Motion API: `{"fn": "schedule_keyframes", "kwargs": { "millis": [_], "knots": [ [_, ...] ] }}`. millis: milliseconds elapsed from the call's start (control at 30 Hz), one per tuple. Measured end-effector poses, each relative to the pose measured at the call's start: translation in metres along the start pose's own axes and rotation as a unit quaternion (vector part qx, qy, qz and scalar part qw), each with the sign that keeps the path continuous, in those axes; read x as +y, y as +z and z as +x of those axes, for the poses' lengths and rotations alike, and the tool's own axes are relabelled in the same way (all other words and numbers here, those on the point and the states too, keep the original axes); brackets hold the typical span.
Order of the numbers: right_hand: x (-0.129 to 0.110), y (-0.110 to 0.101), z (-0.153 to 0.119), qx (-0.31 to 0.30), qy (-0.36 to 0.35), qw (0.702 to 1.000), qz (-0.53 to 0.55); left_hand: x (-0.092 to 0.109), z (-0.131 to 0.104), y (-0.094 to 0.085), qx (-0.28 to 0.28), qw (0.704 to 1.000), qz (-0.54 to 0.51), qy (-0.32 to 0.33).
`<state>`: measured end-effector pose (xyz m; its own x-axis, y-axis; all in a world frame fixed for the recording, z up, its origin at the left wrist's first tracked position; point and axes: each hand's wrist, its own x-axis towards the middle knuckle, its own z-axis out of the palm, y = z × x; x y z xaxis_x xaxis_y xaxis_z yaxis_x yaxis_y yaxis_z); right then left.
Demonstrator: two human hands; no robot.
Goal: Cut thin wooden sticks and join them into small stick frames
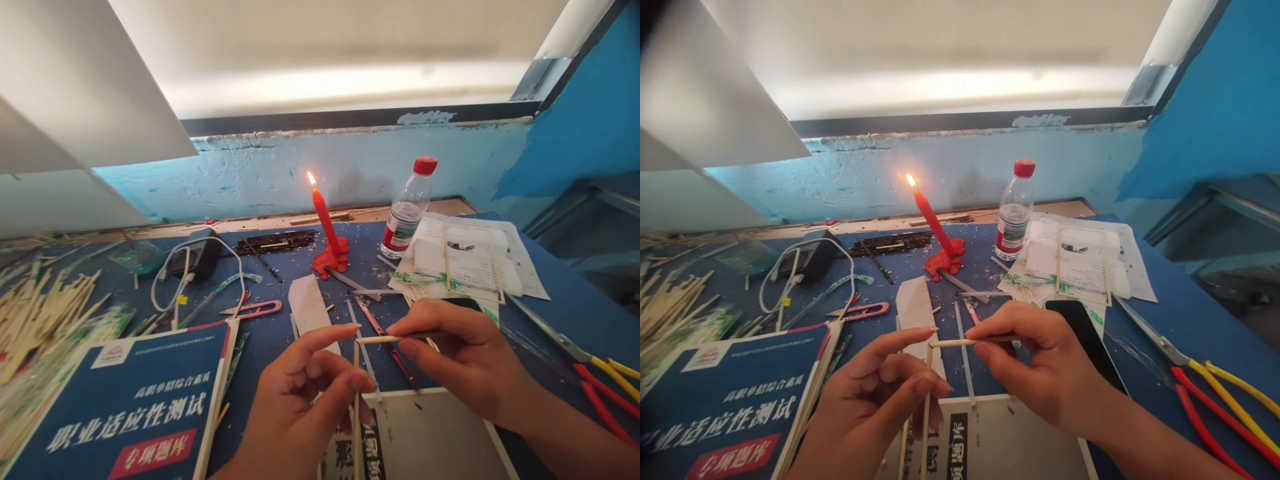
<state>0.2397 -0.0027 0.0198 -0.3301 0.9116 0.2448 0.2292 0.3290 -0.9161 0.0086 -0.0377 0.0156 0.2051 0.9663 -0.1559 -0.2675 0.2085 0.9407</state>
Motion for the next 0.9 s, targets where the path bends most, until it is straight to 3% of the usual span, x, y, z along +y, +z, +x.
{"fn": "schedule_keyframes", "kwargs": {
  "millis": [433,900],
  "knots": [
    [0.0013,0.0004,-0.0046,-0.009,0.061,0.997,0.049,-0.0007,0.0001,-0.0007,0.003,1.0,0.017,0.012],
    [-0.0023,0.0004,-0.0019,0.0,0.044,0.998,0.046,0.0054,-0.0026,0.0028,0.021,1.0,0.022,0.003]
  ]
}}
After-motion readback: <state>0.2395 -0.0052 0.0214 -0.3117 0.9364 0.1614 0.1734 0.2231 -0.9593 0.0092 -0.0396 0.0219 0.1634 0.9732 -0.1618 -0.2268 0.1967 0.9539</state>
